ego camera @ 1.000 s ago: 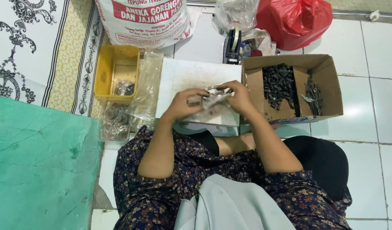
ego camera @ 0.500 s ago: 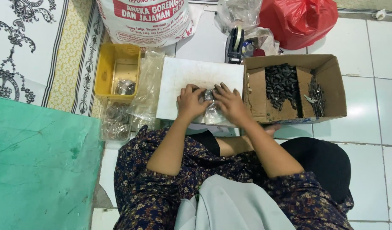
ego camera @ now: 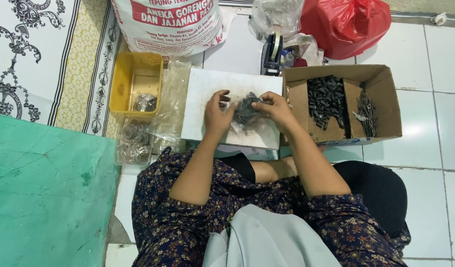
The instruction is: The person sits on the floor and sorts small metal parts from a cardboard box onto a white surface, then places some into a plastic bag. The person continues to pick and place metal parts between the box and the surface.
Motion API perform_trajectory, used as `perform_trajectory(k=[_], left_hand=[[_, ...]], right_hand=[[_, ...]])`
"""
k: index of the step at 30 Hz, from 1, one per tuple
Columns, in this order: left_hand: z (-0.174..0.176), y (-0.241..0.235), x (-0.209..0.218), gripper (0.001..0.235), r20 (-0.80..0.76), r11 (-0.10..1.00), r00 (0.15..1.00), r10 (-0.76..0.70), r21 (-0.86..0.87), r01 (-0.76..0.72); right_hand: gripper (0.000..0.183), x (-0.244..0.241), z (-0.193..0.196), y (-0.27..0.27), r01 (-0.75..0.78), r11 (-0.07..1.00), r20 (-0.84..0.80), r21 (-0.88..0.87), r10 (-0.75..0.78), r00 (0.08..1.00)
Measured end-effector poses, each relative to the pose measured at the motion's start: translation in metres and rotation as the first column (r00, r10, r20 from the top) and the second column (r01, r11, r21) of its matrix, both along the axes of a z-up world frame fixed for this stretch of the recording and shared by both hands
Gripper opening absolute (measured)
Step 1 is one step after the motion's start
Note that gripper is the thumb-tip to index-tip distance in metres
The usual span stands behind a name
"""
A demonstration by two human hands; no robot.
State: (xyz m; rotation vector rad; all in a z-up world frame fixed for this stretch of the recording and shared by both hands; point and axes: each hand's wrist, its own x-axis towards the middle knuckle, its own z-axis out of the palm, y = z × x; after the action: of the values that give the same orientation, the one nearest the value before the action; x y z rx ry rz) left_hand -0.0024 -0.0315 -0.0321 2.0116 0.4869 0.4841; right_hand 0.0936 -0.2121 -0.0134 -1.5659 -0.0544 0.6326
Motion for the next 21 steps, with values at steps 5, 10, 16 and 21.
perform_trajectory(k=[5, 10, 16, 21], left_hand=[[0.015, 0.011, -0.012, 0.061, -0.316, 0.979, 0.939, 0.135, 0.188, -0.078], [0.004, 0.002, -0.005, 0.053, -0.383, 0.979, 0.924, 0.003, 0.191, 0.076], [-0.095, 0.0, 0.028, 0.037, -0.088, 0.883, 0.969, -0.23, -0.437, 0.17], [-0.014, 0.0, 0.005, 0.08, -0.134, 0.77, 0.966, -0.219, -0.632, 0.087]], right_hand=[[0.033, -0.012, -0.012, -0.002, 0.152, 0.979, -0.179, 0.134, -0.127, 0.976], [0.065, -0.012, -0.017, -0.011, 0.183, 0.949, -0.299, 0.259, -0.101, 0.949], [0.019, -0.017, -0.007, -0.019, 0.163, 0.929, -0.349, 0.333, -0.039, 0.936], [0.062, -0.026, 0.006, -0.012, 0.091, 0.938, -0.231, 0.334, -0.012, 0.973]])
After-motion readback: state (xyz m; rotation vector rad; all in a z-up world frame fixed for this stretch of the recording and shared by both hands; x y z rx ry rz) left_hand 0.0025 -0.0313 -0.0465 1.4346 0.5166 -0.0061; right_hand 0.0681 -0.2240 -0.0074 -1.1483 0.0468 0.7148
